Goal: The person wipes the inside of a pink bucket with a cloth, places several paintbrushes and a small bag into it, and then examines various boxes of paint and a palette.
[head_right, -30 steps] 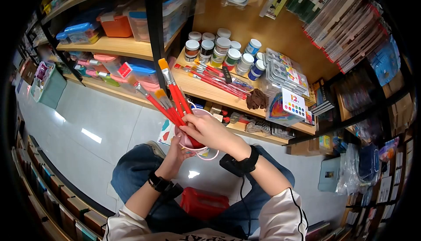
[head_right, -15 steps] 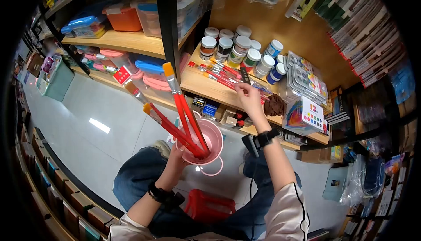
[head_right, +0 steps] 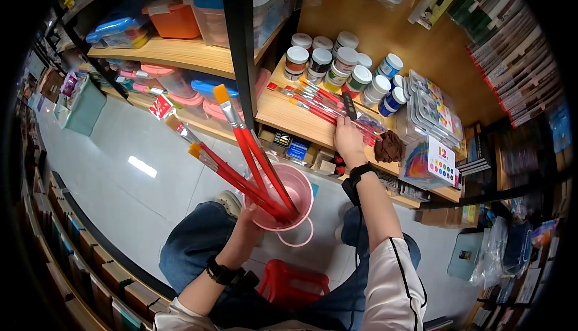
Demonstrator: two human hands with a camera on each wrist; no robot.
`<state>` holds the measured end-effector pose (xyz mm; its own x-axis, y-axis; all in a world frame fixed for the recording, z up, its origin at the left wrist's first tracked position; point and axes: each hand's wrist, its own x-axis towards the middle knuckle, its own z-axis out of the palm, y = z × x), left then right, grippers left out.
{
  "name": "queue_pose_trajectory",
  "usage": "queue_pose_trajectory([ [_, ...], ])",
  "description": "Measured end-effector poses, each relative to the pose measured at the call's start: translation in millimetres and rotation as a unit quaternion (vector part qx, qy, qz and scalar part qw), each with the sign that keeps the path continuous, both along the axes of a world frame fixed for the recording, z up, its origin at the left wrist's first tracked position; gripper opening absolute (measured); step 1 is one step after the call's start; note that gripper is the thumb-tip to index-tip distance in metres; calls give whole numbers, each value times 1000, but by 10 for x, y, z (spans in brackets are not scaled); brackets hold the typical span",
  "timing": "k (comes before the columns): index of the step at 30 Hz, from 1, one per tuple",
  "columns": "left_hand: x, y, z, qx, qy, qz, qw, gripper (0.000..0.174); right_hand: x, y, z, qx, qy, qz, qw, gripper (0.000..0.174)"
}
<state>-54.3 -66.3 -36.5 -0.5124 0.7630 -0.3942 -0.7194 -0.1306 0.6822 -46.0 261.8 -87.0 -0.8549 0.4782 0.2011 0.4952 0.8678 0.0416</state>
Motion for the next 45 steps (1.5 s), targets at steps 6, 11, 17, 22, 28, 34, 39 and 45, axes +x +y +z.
queue_pose_trajectory([
  [6, 10, -8, -62, -31, -20, -2, 999, 60, -49, 48, -57, 18, -21, -2, 1000, 15],
  [11, 10, 12, 17, -32, -21, -5, 999, 60, -88, 134, -65, -22, -82, 3, 996, 18],
  [17, 25, 39, -30, -32, -22, -33, 999, 66, 14, 73, 53, -3, -96, 14, 995, 22],
  [22, 55, 12, -80, -43, -24, -26, 998, 66, -10, 42, 139, 57, -38, 59, 996, 29],
  [28, 18, -2, -110, -45, -29, -27, 998, 63, -101, 75, -34, 86, 2, 54, 995, 22],
  [34, 24, 22, -79, -46, -38, -12, 998, 60, -168, 147, -200, 70, 38, 61, 995, 23],
  [39, 14, 3, -87, -55, -36, -16, 998, 59, -159, 140, -170, 87, -35, 59, 994, 18],
  [45, 21, 27, -35, -47, -20, -20, 998, 64, -71, 53, 85, 32, -161, 12, 986, 15],
])
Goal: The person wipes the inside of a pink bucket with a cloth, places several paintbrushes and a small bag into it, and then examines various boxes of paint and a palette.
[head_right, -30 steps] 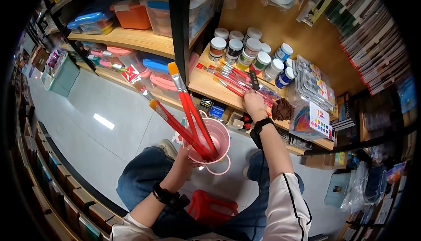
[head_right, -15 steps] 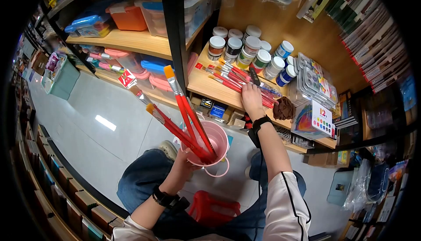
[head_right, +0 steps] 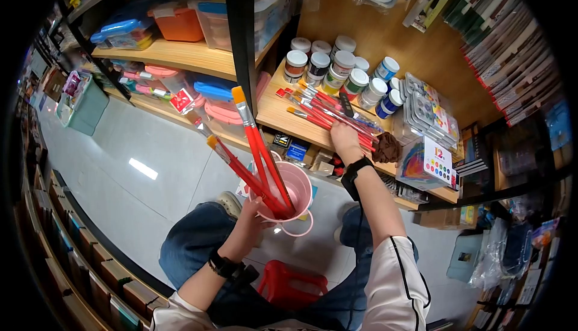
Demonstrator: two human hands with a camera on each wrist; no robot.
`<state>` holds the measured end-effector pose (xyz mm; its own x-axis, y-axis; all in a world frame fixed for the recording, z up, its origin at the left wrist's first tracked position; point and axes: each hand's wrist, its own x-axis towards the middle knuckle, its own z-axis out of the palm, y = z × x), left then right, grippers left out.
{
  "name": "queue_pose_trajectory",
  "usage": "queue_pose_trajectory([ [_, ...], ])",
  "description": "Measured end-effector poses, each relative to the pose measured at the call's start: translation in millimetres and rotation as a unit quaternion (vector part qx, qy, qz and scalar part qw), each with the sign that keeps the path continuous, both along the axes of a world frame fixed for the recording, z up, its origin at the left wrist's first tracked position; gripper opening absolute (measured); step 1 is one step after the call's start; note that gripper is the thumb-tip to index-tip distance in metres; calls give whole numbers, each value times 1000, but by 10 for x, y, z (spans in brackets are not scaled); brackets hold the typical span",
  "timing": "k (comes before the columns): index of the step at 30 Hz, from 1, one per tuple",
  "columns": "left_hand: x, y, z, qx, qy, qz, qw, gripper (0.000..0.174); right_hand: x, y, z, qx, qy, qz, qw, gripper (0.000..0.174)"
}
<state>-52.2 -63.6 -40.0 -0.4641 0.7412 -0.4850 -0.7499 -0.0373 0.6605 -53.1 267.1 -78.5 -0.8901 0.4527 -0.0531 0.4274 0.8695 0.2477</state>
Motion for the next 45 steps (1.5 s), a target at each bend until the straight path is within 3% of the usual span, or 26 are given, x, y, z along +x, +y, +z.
queue_pose_trajectory([
  [2, 12, 13, -74, -39, 27, -2, 999, 62, 73, -12, 89, -16, 7, -2, 1000, 16],
  [4, 15, 28, -59, -50, 22, 1, 998, 61, 164, -115, 392, -46, 56, 31, 997, 16],
  [6, 21, 53, -35, -61, 17, 2, 998, 61, 240, -242, 749, -79, 89, 6, 993, 17],
  [8, 36, 73, -11, -64, 10, 6, 998, 61, 350, -400, 1171, -46, 238, 72, 968, 19],
  [10, 58, 94, 2, -62, 9, 1, 998, 59, 452, -647, 1600, -271, 369, 25, 889, 24],
  [11, 68, 113, -14, -49, 13, -6, 999, 68, 514, -724, 1748, -350, 403, 23, 845, 25],
  [12, 76, 133, -18, -36, 18, -14, 999, 78, 575, -800, 1857, -391, 428, 26, 815, 23],
  [14, 110, 173, 25, -29, 24, -28, 999, 76, 683, -1105, 2097, -500, 458, 50, 733, 21],
  [16, 153, 196, 97, -34, 31, -22, 999, 74, 768, -1383, 2243, -556, 414, 39, 720, 21],
  [18, 163, 208, 16, -26, 35, -40, 998, 74, 758, -1487, 2051, -545, 384, 75, 742, 27],
  [19, 167, 207, -2, -20, 38, -53, 998, 74, 770, -1524, 1991, -505, 338, 69, 791, 29],
  [20, 185, 207, 2, -18, 40, -54, 998, 74, 750, -1548, 1838, -508, 355, 116, 776, 28],
  [22, 212, 208, 22, 4, 42, -40, 998, 50, 782, -1563, 1638, -497, 305, 116, 805, 25],
  [26, 220, 192, 37, 21, 51, -40, 998, 52, 836, -1612, 1472, -470, 272, 118, 832, 25],
  [29, 232, 194, 30, 3, 62, -34, 997, 56, 836, -1644, 1488, -412, 207, 88, 883, 28],
  [31, 220, 188, -22, 17, 78, -63, 995, 75, 841, -1592, 1326, -390, 221, 113, 887, 29],
  [34, 228, 172, -4, 13, 63, -59, 996, 74, 825, -1607, 1319, -362, 222, 137, 895, 30],
  [37, 207, 173, 6, 23, 49, -60, 997, 74, 804, -1670, 1406, -392, 234, 89, 885, 29],
  [43, 204, 193, 47, 12, 45, -50, 998, 73, 749, -1635, 1382, -370, 241, 132, 888, 22],
  [45, 197, 190, 50, 14, 45, -52, 998, 73, 744, -1653, 1335, -404, 281, 100, 865, 21],
])
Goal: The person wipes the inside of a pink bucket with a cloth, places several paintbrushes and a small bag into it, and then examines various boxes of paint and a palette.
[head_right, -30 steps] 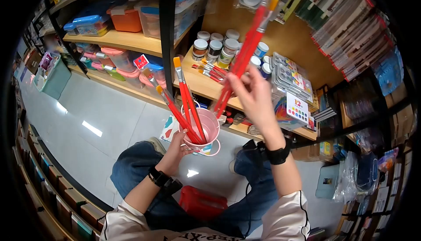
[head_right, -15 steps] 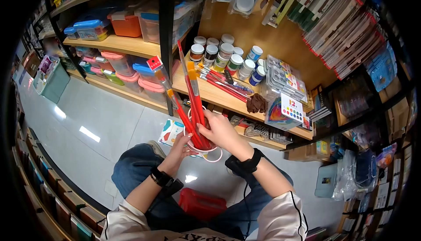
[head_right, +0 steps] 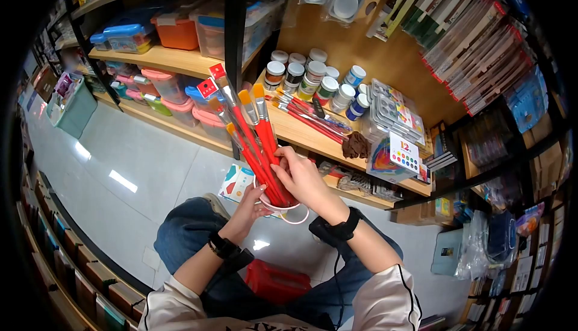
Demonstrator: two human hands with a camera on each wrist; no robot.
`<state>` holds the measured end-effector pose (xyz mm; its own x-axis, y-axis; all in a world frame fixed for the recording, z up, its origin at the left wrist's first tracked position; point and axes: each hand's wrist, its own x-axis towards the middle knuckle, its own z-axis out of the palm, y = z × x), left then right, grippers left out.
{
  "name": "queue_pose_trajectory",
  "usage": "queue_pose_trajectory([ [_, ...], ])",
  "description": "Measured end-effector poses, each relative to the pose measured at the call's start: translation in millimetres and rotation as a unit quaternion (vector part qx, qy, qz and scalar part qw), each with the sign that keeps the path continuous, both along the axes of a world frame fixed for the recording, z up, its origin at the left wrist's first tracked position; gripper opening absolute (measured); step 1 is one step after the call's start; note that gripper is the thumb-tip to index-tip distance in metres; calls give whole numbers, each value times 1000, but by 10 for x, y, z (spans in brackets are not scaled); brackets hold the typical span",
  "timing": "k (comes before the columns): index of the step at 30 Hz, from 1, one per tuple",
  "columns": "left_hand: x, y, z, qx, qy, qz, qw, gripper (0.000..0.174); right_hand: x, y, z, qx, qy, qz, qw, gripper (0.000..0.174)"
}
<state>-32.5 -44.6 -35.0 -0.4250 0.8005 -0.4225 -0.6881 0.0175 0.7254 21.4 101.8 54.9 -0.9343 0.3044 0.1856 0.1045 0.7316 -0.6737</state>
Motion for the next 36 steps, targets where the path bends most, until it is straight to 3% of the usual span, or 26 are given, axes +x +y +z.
queue_pose_trajectory([
  [9, -5, 3, -24, -4, -13, 17, 1000, 70, -5, 7, 41, -56, -3, -2, 998, 19],
  [15, -110, -93, 3, -35, 10, 55, 998, 59, -68, 480, -103, -147, 54, -130, 979, 19],
  [17, -142, -142, 14, -41, 7, 76, 996, 60, -141, 776, -348, -57, 39, -161, 985, 20],
  [18, -162, -147, -27, -41, 9, 75, 996, 63, -153, 930, -488, -11, -24, -177, 984, 22],
  [19, -175, -159, -54, -44, 10, 75, 996, 63, -150, 1103, -723, -15, -24, -178, 984, 22],
  [21, -207, -193, -103, -37, 5, 73, 997, 65, -174, 1410, -1171, 169, 9, -148, 974, 26],
  [23, -219, -215, -114, -43, 5, 82, 996, 66, -244, 1606, -1368, 232, -50, -155, 959, 31],
  [25, -241, -244, -111, -20, -25, 66, 997, 60, -349, 1640, -1342, 222, -21, -177, 959, 31],
  [30, -246, -236, -55, -15, -57, 58, 997, 59, -548, 1756, -1405, 380, -94, -178, 903, 26],
  [36, -231, -229, -150, 11, -58, 67, 996, 56, -628, 1836, -1466, 364, -125, -178, 906, 28],
])
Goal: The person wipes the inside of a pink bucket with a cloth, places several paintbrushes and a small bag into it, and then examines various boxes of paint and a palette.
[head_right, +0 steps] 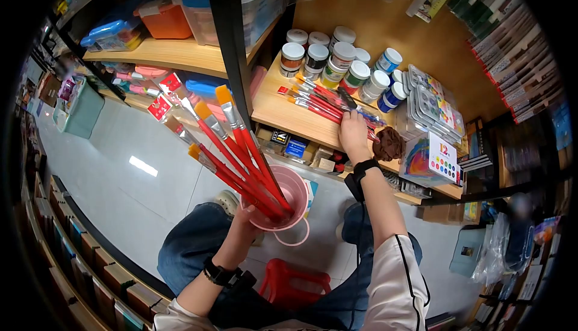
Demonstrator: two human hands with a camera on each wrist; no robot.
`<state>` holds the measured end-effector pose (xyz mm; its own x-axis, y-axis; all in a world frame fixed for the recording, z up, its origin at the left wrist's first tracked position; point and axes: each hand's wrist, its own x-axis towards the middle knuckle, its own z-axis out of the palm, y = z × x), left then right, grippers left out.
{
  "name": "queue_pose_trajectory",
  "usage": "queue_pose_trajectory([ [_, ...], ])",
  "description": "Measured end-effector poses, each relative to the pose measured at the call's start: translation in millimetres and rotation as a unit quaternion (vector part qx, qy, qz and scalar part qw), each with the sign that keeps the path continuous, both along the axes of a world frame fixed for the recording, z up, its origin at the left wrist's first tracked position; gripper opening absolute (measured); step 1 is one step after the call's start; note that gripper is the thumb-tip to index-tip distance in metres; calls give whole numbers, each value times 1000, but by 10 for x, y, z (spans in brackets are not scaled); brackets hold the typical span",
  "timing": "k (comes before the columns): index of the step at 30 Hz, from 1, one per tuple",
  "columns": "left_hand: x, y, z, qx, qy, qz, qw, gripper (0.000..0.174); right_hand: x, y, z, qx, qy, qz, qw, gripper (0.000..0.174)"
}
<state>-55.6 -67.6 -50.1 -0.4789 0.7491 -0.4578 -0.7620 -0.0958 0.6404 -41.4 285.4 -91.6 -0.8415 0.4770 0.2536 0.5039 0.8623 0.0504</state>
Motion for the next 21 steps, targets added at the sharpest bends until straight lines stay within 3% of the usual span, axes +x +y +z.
queue_pose_trajectory([
  [7, 2, -1, 113, -21, 1, -8, 1000, 57, 63, -10, 126, -46, 59, 19, 997, 19],
  [11, 5, 26, 97, -41, 1, -19, 999, 66, 104, -153, 585, -116, 141, 59, 981, 17],
  [13, 14, 48, 101, -43, 4, -22, 999, 70, 162, -325, 979, -59, 167, 104, 979, 16],
  [14, 22, 62, 104, -51, 7, -25, 998, 74, 201, -482, 1238, -241, 199, 83, 946, 19],
  [15, 35, 79, 109, -46, 7, -25, 999, 74, 234, -640, 1466, -414, 224, 60, 880, 22],
  [17, 70, 112, 111, -67, 23, -15, 997, 59, 321, -947, 1780, -495, 363, 177, 770, 21],
  [19, 90, 139, 81, -75, 18, -16, 997, 57, 483, -1221, 2071, -539, 326, 155, 761, 19],
  [21, 104, 155, 73, -59, 27, -49, 997, 78, 555, -1524, 2197, -579, 264, 176, 751, 18],
])
